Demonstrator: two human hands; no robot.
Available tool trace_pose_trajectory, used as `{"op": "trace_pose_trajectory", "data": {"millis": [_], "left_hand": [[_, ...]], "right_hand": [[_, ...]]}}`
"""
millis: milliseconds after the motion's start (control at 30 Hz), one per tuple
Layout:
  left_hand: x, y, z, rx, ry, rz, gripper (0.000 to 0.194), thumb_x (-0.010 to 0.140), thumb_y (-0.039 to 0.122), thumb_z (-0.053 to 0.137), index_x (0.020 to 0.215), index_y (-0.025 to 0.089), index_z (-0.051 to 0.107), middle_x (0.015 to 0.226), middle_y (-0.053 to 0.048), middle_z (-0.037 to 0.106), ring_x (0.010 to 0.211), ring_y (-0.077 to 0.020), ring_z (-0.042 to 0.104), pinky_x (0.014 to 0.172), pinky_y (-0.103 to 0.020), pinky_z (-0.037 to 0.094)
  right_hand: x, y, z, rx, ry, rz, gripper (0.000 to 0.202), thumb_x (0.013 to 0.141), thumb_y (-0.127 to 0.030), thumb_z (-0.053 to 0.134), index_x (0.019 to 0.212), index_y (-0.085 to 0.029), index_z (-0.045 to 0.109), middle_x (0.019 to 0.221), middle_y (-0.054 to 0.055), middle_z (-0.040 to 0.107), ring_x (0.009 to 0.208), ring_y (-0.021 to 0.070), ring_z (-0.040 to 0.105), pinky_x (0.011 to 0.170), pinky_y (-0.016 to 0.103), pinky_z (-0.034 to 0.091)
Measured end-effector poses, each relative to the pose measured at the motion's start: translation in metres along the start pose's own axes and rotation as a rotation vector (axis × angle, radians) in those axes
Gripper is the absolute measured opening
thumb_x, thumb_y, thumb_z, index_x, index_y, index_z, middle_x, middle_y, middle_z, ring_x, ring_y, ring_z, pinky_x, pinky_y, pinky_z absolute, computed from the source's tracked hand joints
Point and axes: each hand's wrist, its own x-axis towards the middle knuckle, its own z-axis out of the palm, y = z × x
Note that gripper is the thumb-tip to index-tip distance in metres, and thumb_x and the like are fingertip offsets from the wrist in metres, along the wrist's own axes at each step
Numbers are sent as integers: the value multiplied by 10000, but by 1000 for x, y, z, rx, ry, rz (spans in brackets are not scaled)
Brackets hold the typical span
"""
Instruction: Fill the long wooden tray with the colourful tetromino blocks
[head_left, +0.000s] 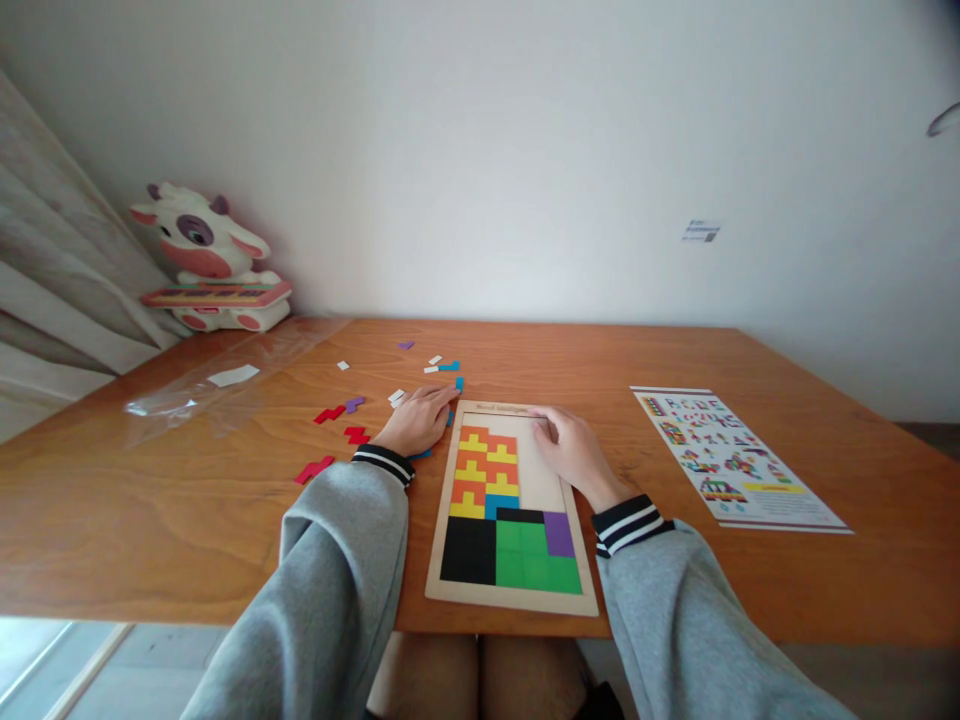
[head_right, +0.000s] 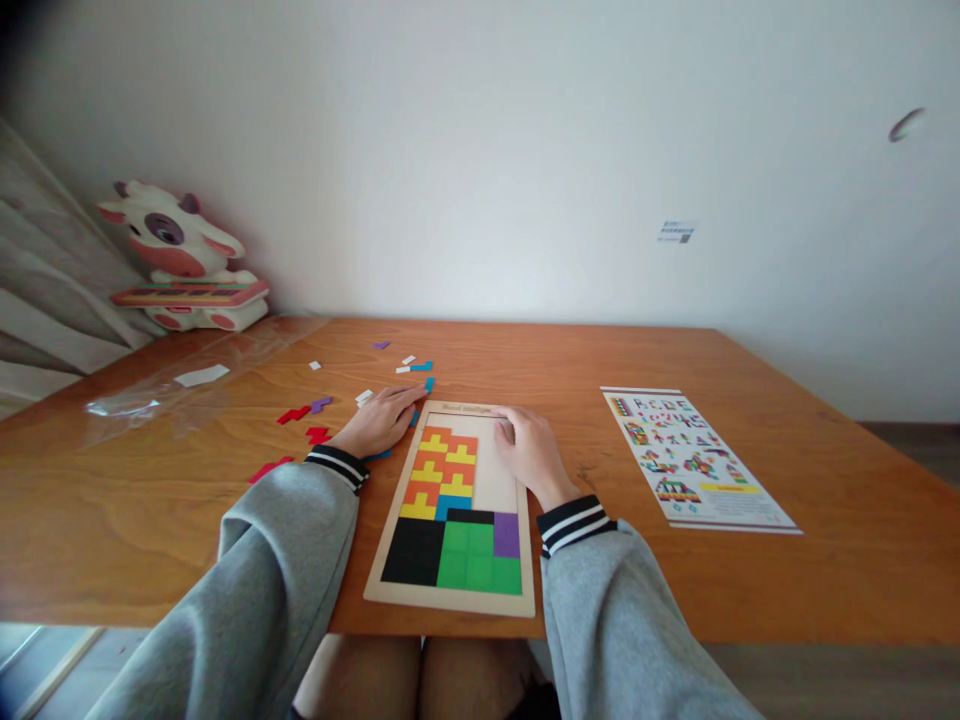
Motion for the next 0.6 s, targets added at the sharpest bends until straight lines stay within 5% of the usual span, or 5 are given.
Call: {"op": "trace_pose_trajectory", "data": {"millis": [333, 600], "left_hand": [[-13, -6, -18, 77, 61, -40, 310, 987, 333, 420, 1105, 188, 667, 1075, -89, 728, 1019, -240, 647, 960, -410, 493], [-24, -17, -35, 12, 44, 58, 282, 943, 381, 496, 1064, 218, 692, 1087, -84, 716, 1042, -240, 637, 981, -419, 482]], "right_hand": [[0, 7, 3, 77, 40, 47, 248, 877, -256, 510, 1061, -217, 671, 1087, 82, 742, 1014, 230, 691, 933, 411, 531], [2, 14, -3, 176, 309, 139, 270, 866, -416, 588, 970, -182, 673, 954, 112, 745, 879, 239, 695, 859, 427, 544]]}}
